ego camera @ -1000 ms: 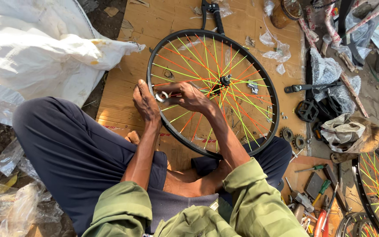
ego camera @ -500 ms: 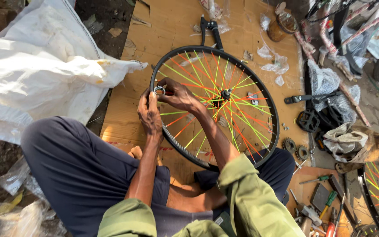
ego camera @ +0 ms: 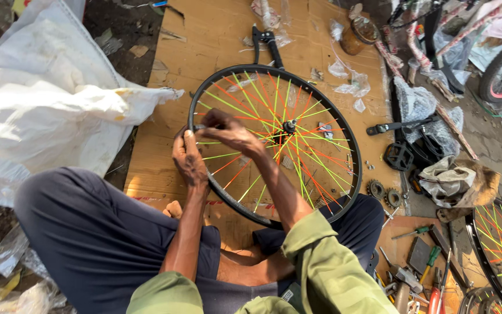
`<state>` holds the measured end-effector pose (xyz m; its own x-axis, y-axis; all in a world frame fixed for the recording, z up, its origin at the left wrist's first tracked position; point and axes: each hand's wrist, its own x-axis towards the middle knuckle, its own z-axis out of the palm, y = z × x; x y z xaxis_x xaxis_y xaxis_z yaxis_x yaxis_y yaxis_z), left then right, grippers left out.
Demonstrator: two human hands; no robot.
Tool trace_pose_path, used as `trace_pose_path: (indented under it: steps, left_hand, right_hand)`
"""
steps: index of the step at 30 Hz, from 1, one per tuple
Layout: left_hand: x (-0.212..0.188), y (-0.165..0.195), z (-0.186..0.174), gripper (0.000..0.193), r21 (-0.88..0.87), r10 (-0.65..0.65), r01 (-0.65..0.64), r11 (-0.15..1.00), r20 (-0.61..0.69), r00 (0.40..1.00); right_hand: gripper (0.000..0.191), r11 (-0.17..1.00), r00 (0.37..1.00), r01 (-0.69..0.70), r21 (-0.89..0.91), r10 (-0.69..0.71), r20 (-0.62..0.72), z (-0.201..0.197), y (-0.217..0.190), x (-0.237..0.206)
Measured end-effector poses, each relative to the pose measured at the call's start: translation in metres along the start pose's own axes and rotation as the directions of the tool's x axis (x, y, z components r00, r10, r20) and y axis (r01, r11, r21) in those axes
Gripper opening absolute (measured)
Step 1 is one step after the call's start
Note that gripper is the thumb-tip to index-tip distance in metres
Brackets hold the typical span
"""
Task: The person sits on the floor and uses a spoke wrench to tighten the nipples of a bicycle wheel with colorful spokes. The person rotates the wheel periodically to access different spokes and continues tightening them one by one.
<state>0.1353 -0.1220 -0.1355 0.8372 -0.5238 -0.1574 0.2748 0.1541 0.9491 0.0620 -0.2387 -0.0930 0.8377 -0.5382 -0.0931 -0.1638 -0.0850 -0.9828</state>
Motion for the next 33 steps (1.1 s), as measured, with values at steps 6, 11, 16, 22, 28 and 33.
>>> trace_pose_path:
  steps: [6,11,16,22,28,33]
  left_hand:
    - [-0.004,0.000,-0.004,0.038,0.041,0.057,-0.058,0.997,0.038,0.998]
    - [0.000,-0.001,-0.004,0.039,0.033,0.126,-0.127,0.991,0.029,0.992]
    - [0.000,-0.002,-0.004,0.038,0.041,0.043,-0.044,0.998,0.016,0.999]
    - [0.001,-0.004,-0.005,0.039,0.021,0.073,-0.074,0.997,0.025,0.997]
    - [0.000,-0.004,-0.005,0.041,0.054,0.019,-0.020,0.998,0.018,1.000]
    - [0.001,-0.003,-0.005,0.041,0.039,0.052,-0.052,0.998,0.010,0.999]
  right_hand:
    - [0.031,0.768,0.949,-0.311,-0.559,0.278,-0.146,0.006,0.002,0.006]
    - [0.044,0.998,0.998,-0.067,0.016,0.068,-0.014,0.000,0.006,-0.001]
    - [0.045,0.897,0.985,-0.166,-0.409,0.130,-0.115,0.003,0.003,0.001]
    - [0.038,0.874,0.963,-0.269,-0.404,0.253,-0.093,0.007,0.005,0.009]
    - [0.035,0.946,0.994,-0.095,-0.310,0.071,-0.085,0.001,0.003,0.000]
    - [0.025,0.784,0.932,-0.355,-0.509,0.339,-0.127,0.008,0.000,0.008]
